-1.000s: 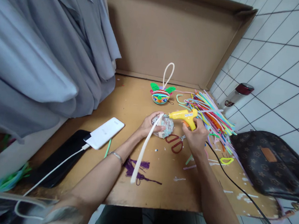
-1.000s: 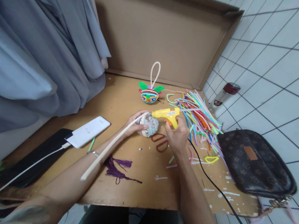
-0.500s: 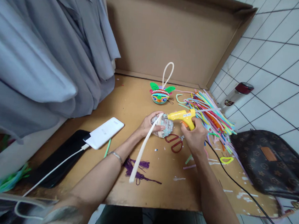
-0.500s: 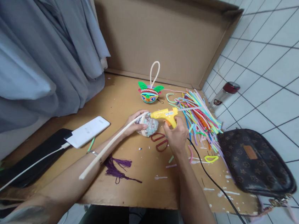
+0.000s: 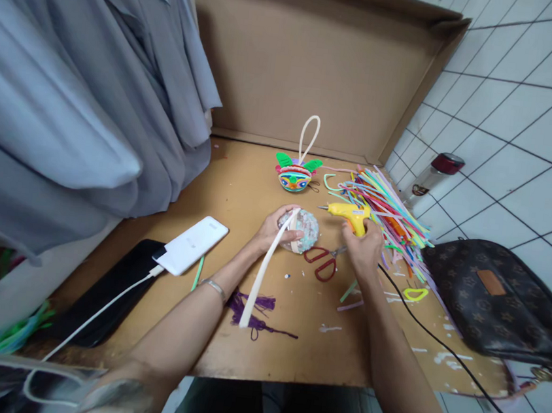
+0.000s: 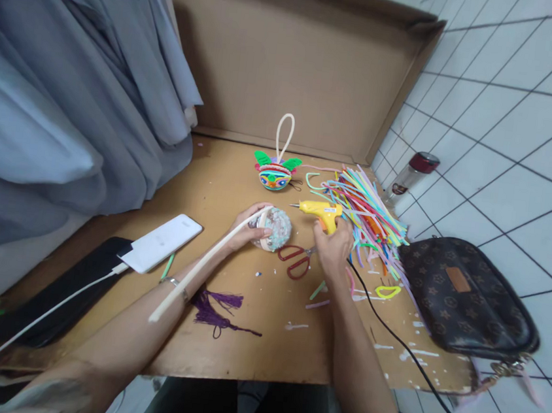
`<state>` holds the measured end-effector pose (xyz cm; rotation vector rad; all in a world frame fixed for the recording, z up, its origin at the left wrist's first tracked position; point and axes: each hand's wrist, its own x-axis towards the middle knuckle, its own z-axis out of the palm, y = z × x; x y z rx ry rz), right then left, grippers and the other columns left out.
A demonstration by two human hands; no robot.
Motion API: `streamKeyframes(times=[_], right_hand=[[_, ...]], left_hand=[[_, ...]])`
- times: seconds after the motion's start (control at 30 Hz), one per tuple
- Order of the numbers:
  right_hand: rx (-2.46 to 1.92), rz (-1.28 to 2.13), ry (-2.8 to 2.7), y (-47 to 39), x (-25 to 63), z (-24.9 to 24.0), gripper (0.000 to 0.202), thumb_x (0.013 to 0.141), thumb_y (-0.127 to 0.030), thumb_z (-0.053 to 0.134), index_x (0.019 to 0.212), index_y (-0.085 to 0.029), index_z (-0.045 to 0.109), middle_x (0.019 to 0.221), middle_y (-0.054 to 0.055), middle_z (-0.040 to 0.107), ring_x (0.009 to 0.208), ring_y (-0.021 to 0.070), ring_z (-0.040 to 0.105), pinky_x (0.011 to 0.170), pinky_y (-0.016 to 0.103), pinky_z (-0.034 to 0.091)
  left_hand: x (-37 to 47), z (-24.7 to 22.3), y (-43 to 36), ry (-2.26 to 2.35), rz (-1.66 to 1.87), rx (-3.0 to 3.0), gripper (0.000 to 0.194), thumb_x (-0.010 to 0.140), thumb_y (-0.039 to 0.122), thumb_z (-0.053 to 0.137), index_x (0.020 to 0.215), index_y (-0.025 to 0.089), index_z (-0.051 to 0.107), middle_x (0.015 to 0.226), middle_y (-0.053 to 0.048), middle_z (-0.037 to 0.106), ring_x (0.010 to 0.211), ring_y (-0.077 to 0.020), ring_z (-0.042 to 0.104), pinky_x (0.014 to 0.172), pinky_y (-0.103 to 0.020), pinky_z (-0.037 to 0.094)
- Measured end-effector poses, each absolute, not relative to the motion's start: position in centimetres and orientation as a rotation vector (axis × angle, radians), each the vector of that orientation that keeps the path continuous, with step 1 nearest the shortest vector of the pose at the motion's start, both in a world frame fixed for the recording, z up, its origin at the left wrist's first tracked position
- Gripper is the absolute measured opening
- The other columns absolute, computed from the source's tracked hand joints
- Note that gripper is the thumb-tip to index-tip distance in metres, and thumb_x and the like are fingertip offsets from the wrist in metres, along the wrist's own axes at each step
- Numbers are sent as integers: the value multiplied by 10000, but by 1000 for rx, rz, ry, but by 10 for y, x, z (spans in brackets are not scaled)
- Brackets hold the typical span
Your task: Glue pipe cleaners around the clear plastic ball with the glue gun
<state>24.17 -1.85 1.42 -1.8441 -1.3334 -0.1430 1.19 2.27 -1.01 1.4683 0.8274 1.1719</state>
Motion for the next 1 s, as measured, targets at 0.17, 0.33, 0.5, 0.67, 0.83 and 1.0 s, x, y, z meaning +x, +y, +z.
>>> streamKeyframes(times=[0.17,0.33,0.5,0.67,0.83,1.0], right_hand=[[-2121,-201,-1452,-10,254,-12,447,795,-435,575,1092,-111,660,1033,159,665,921,268,604,818,369,453],[-2174,-458,-1587,-10,255,-18,453,864,-445,549,999,-29,666,989,271,654,966,357,593,830,469,431],[-1805,-543,-1652,-26,235,5,431,899,-378,536,1208,-88,609,1067,209,642,1001,330,566,865,476,421],[-1191,-446,-1886,-45,186,36,462,925,-344,558,1363,-197,538,1072,118,649,970,256,578,855,400,441],[-1043,-423,-2022,-39,160,51,237,956,-235,488,1058,-231,702,908,67,667,848,205,597,754,350,456],[-981,-255,-1876,-34,162,38,229,979,-225,463,1019,-234,688,920,67,730,863,186,674,791,338,551]], left_hand=[[14,-10,23,881,1210,1470,780,537,383,851,1244,159,608,1166,-88,668,1045,-261,628,947,-348,496],[13,-3,22,983,1238,1497,792,536,374,852,1248,139,599,1198,-102,671,1106,-285,619,1009,-388,482],[13,-1,21,999,1266,1537,761,557,352,846,1244,141,596,1240,-103,669,1153,-285,621,1045,-397,474],[15,-2,21,985,1269,1595,713,568,291,832,1224,143,598,1249,-106,666,1168,-280,625,1057,-392,476],[17,-4,21,966,1287,1616,693,570,233,790,1229,146,593,1236,-105,661,1138,-265,634,1034,-382,490],[15,1,20,960,1242,1600,716,570,281,810,1237,134,593,1174,-95,671,1074,-258,646,991,-370,509]])
